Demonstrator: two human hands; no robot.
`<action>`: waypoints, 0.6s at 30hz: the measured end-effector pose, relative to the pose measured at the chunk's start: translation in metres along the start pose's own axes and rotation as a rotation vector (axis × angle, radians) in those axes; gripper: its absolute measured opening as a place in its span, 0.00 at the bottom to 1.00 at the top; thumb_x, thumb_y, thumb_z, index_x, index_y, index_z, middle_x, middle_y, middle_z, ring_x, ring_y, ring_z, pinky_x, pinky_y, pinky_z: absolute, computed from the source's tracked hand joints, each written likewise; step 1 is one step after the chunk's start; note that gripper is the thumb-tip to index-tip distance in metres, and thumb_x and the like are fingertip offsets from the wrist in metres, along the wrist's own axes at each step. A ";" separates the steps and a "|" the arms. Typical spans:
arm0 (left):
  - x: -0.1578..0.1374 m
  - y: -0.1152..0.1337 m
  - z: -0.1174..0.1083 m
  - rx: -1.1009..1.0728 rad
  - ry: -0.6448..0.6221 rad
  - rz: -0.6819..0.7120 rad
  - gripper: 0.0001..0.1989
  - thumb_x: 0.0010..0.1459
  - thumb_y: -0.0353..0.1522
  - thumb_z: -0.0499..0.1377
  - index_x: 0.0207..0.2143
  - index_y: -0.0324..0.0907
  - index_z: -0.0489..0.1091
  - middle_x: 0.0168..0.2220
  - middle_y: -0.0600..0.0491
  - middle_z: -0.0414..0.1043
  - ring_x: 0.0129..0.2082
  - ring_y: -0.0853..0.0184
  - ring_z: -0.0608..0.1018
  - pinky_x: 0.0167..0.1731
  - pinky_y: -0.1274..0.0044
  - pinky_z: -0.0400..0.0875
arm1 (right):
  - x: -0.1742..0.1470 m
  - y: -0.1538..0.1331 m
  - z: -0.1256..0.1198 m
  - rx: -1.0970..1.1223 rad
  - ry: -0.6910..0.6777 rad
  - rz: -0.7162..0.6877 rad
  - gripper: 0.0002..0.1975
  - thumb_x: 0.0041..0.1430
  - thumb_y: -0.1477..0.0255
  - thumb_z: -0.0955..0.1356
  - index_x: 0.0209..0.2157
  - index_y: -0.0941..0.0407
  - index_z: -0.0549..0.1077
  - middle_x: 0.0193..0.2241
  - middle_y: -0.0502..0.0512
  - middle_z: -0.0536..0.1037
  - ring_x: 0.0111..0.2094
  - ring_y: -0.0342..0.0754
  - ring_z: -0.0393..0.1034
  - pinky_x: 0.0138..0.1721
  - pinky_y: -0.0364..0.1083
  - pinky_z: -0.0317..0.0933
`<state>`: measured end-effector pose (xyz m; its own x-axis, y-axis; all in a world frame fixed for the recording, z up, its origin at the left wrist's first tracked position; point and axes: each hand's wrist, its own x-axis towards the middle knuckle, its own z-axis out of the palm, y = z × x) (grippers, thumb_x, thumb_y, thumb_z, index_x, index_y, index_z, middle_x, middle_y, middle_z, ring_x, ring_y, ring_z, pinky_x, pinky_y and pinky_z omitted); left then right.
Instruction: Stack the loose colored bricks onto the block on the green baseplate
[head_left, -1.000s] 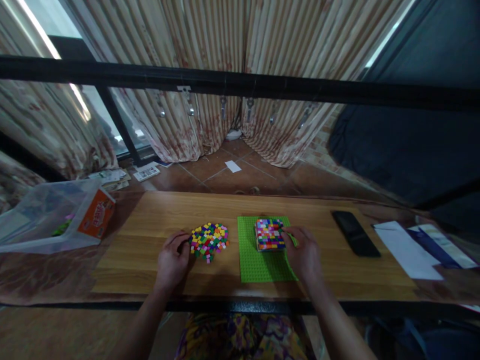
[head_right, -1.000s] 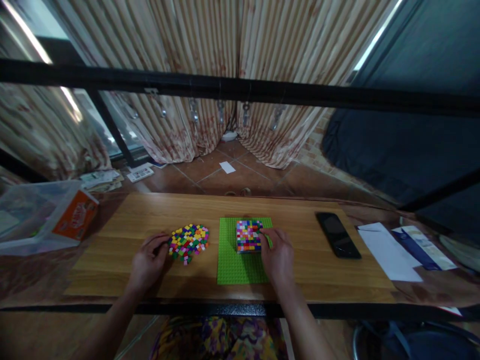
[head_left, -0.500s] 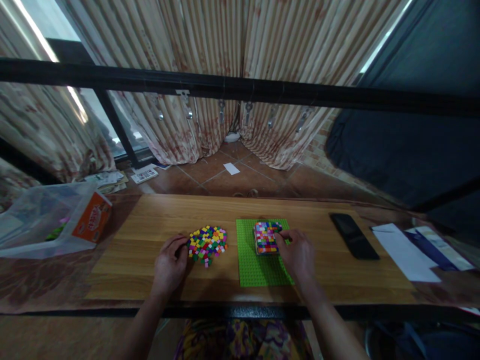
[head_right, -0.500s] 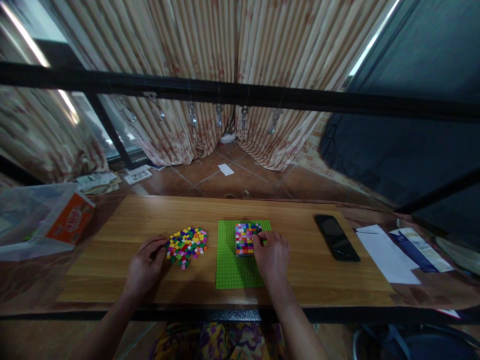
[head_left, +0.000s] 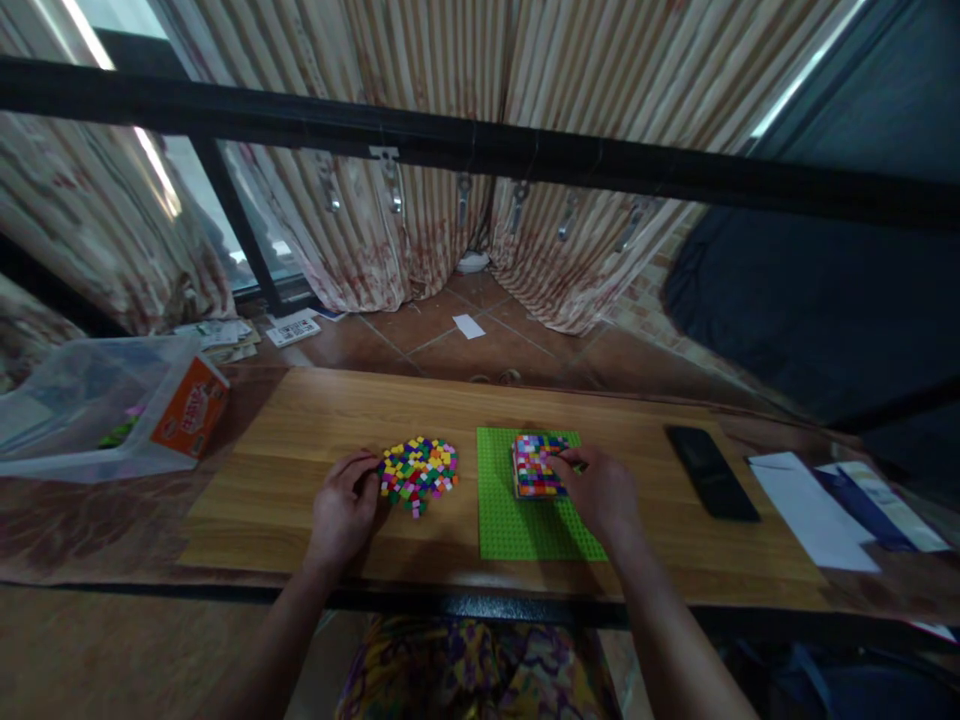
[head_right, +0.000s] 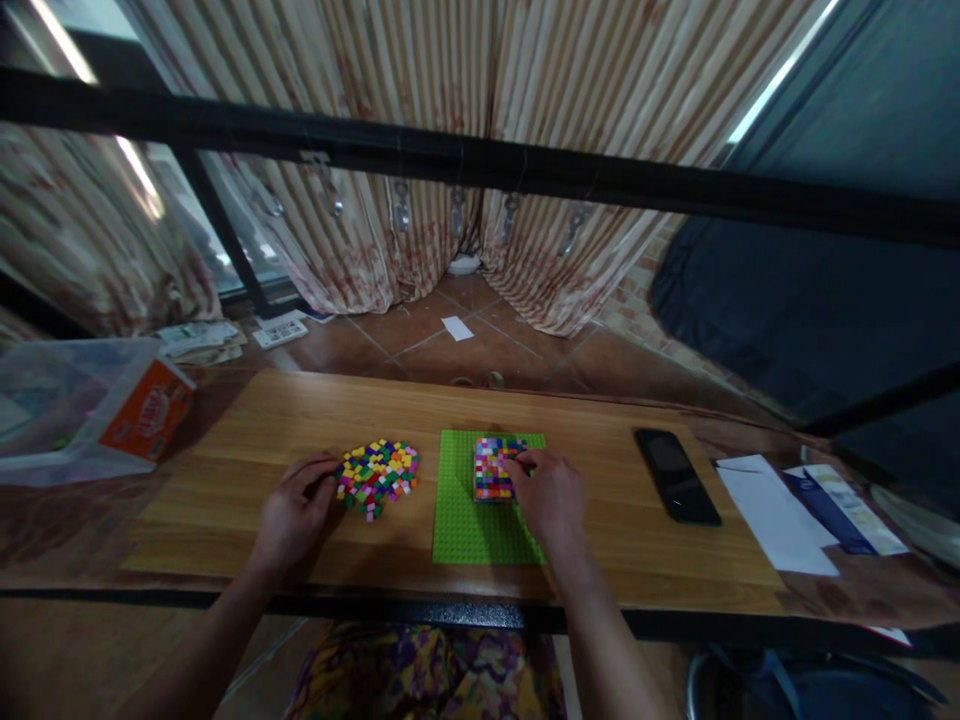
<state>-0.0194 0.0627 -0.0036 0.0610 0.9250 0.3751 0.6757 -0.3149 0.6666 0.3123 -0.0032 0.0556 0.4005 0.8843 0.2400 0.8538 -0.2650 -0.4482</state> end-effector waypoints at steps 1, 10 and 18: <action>0.000 0.000 0.000 0.002 -0.001 0.003 0.11 0.55 0.35 0.53 0.36 0.41 0.72 0.42 0.47 0.73 0.44 0.61 0.75 0.49 0.67 0.69 | 0.000 0.002 -0.001 0.025 0.001 0.005 0.17 0.55 0.57 0.64 0.27 0.55 0.77 0.28 0.56 0.79 0.27 0.50 0.70 0.29 0.47 0.58; -0.001 0.002 -0.001 -0.004 0.004 -0.006 0.11 0.55 0.35 0.53 0.36 0.42 0.73 0.43 0.48 0.73 0.44 0.61 0.75 0.50 0.68 0.69 | 0.007 0.016 0.008 0.239 0.184 0.065 0.22 0.55 0.56 0.63 0.37 0.60 0.76 0.34 0.62 0.76 0.36 0.53 0.69 0.38 0.51 0.61; -0.001 0.003 -0.001 0.010 -0.004 0.003 0.11 0.55 0.35 0.53 0.36 0.41 0.73 0.42 0.47 0.73 0.44 0.61 0.75 0.50 0.67 0.69 | 0.012 0.015 0.036 0.467 0.067 0.159 0.23 0.53 0.56 0.65 0.43 0.59 0.74 0.39 0.61 0.76 0.40 0.53 0.69 0.43 0.53 0.62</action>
<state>-0.0180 0.0605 -0.0012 0.0655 0.9249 0.3744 0.6825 -0.3152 0.6594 0.3183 0.0169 0.0207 0.5474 0.8161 0.1851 0.5463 -0.1809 -0.8178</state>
